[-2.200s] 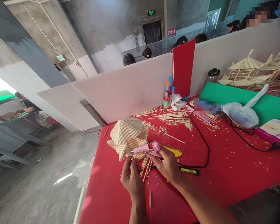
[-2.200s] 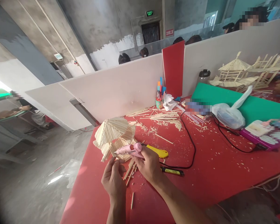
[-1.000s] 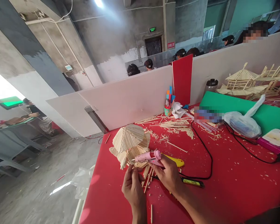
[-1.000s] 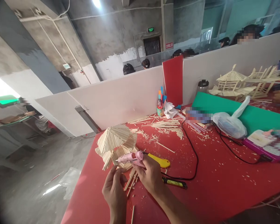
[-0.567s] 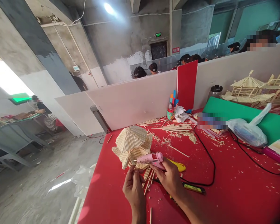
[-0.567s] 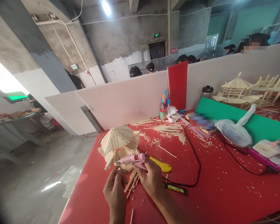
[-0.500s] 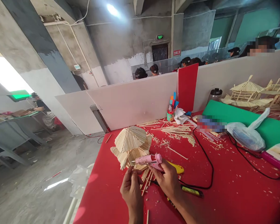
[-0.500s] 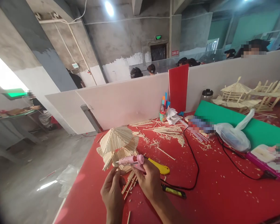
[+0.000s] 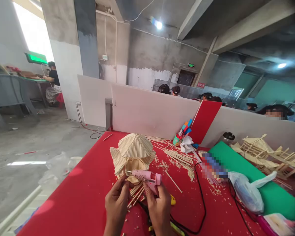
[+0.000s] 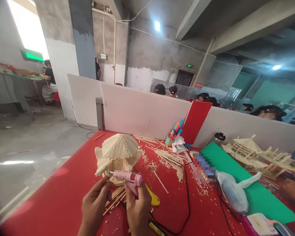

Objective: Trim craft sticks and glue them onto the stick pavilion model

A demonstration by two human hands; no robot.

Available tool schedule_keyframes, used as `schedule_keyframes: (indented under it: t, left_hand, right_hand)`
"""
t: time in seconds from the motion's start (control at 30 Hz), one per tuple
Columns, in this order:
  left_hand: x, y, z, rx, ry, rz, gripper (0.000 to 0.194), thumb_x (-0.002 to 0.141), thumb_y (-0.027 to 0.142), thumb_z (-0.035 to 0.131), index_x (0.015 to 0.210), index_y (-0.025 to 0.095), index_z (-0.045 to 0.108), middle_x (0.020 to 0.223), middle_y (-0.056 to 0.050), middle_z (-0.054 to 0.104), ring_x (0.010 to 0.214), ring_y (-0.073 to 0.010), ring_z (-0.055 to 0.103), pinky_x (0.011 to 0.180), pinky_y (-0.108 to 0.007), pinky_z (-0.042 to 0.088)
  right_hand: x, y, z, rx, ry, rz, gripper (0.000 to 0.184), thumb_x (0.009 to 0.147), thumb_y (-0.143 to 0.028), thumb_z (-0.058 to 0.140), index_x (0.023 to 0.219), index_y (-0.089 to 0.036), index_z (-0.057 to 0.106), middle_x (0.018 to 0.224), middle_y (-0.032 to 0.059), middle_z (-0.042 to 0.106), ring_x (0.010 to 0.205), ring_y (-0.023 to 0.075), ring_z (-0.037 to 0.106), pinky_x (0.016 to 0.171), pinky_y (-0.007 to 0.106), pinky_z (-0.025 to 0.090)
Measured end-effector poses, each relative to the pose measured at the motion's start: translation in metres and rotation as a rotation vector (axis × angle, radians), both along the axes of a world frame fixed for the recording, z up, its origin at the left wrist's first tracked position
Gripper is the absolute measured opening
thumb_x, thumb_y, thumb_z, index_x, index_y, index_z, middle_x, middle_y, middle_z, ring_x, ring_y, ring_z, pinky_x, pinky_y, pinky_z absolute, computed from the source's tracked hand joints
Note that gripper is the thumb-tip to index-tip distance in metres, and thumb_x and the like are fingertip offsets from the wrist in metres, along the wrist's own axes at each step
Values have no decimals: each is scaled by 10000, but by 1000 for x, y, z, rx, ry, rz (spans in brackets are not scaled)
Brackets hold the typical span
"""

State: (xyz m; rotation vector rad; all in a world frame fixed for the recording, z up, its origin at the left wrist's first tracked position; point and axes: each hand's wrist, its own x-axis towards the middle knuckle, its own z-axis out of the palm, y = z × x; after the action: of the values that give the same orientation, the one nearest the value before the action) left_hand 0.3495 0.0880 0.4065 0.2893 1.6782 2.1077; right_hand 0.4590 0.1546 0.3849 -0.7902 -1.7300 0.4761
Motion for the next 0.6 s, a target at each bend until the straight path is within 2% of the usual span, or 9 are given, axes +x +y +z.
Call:
schedule_keyframes:
  t: [0.13, 0.6]
  left_hand:
    - [1, 2, 2, 15, -11, -10, 415, 565, 458, 726, 821, 132, 718, 576, 3, 650, 401, -101, 459, 401, -227, 404]
    - [7, 1, -2, 46, -5, -37, 408, 618, 424, 680, 876, 116, 747, 551, 7, 625, 385, -94, 431, 383, -220, 385]
  right_hand:
    - [0, 0, 0, -18, -17, -25, 367, 929, -505, 595, 863, -163, 713, 737, 86, 735, 598, 187, 689, 589, 231, 535]
    - [6, 0, -4, -90, -55, -67, 514, 881, -633, 587, 854, -144, 744, 675, 102, 724, 544, 193, 654, 542, 253, 492]
